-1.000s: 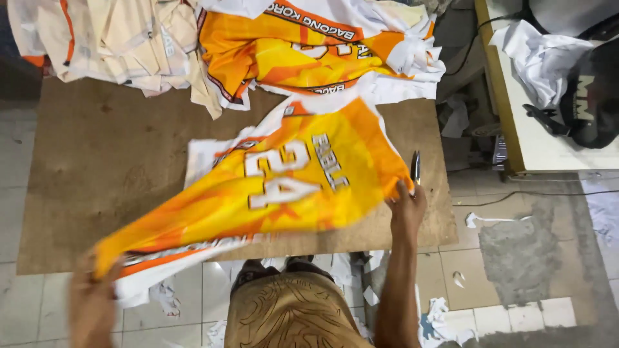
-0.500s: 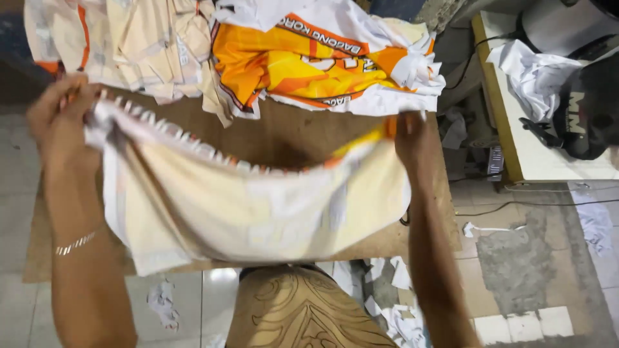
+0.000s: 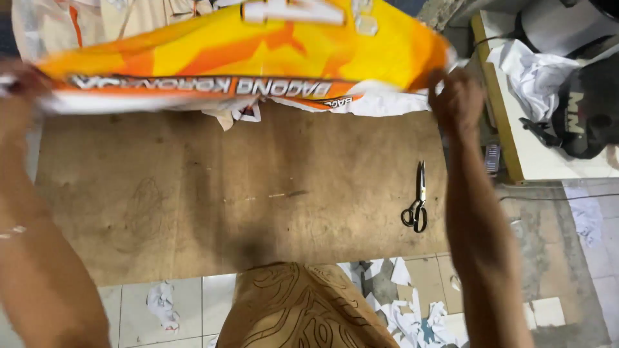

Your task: The person lays out a large piece of printed fabric on a wooden table and uses scissors to cut it into smaller rectangular pieces. They repeat this process with another piece of fabric, smoothing it out before cutting along the edges.

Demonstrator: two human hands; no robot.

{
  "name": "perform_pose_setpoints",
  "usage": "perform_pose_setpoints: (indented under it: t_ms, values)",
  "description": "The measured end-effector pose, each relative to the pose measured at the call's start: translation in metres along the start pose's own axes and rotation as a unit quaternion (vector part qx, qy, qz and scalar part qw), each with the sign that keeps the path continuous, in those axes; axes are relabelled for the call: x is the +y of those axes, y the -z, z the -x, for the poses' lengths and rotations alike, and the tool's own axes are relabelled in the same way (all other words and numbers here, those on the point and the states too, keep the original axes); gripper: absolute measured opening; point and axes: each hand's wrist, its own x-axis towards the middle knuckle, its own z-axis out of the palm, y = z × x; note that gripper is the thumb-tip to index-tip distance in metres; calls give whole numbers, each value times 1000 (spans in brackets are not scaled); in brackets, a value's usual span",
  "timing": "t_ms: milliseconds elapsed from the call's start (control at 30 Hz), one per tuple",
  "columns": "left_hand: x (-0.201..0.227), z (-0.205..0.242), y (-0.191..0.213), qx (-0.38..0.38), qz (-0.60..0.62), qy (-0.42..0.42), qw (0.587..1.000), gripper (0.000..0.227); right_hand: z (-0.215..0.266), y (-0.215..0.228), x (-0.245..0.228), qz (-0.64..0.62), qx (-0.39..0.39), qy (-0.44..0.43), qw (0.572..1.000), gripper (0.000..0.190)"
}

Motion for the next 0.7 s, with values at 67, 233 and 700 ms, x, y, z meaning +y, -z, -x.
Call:
perform_pose_setpoints:
  t_ms: [67,233,700]
  values:
    - [3,28,-47,-26,51,-10,998,25,47,-28,-25,-53,-178,-86,979,48]
    - [77,90,-126,34,-42,-2,999,56,81,-31,-86,-293,-287,-147,900,39]
    - [405,178,-119,-140,378,-142,904,13,284,-119,-110,-326,-513,-156,779,45]
